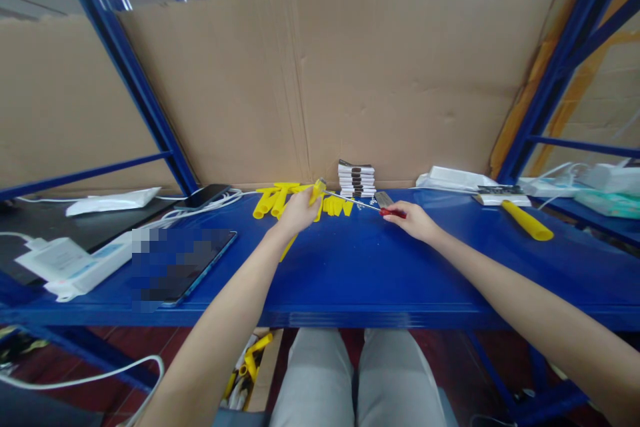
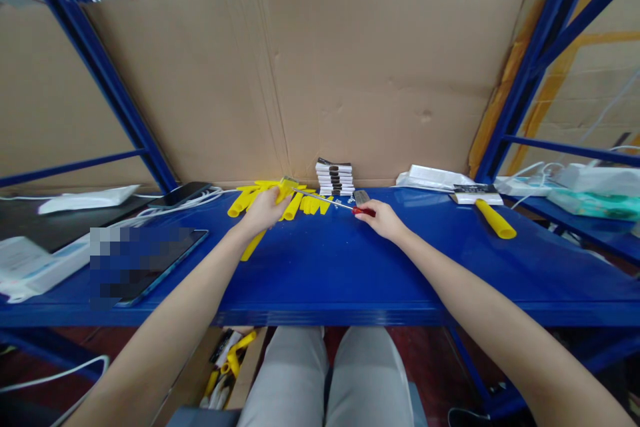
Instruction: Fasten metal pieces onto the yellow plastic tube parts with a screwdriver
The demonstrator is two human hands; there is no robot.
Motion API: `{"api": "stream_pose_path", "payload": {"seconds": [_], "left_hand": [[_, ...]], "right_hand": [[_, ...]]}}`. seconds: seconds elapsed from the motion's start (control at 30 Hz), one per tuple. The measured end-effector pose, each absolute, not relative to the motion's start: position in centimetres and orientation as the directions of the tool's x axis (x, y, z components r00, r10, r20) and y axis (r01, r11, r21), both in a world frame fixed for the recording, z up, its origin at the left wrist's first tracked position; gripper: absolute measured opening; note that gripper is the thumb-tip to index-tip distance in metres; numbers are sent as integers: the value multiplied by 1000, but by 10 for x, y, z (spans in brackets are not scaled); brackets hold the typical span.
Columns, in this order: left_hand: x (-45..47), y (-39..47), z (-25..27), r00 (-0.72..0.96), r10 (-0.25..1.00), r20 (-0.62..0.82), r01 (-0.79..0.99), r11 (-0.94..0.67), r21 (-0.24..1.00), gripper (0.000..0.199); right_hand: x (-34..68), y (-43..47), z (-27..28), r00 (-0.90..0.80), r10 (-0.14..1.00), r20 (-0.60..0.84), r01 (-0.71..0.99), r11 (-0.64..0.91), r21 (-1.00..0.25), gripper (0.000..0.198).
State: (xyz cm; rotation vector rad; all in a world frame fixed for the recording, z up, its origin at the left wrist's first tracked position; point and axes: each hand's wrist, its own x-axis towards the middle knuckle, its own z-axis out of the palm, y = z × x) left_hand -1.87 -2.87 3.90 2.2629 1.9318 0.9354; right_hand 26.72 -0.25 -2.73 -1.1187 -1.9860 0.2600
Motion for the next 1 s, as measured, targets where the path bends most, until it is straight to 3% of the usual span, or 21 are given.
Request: {"api": "stream_pose_path", "payload": {"seconds": [0.23,0.43,0.63,0.8,1.0], "left_hand": [[-17,-31,42,43,919,391,887,-216,409,22],[-18,-30,41,52,913,404,894,-223,388,23],[-18,-29,38,70,908,413,892,-243,382,23],[-19,-29,39,73,905,419,886,-252,389,20],[-20,-29,40,82,905,419,890,-256,379,21]], "right_hand": [[264,-3,-32,-232,817,528,565,555,-610,22],[265,-2,-33,-206,812,547,554,557,-618,18],[268,0,-32,-227,774,591,604,588,-539,10],[271,0,-29,-287,770,569,623,602,-500,15],[270,4,-35,-255,811,526,557,568,-606,22]]}}
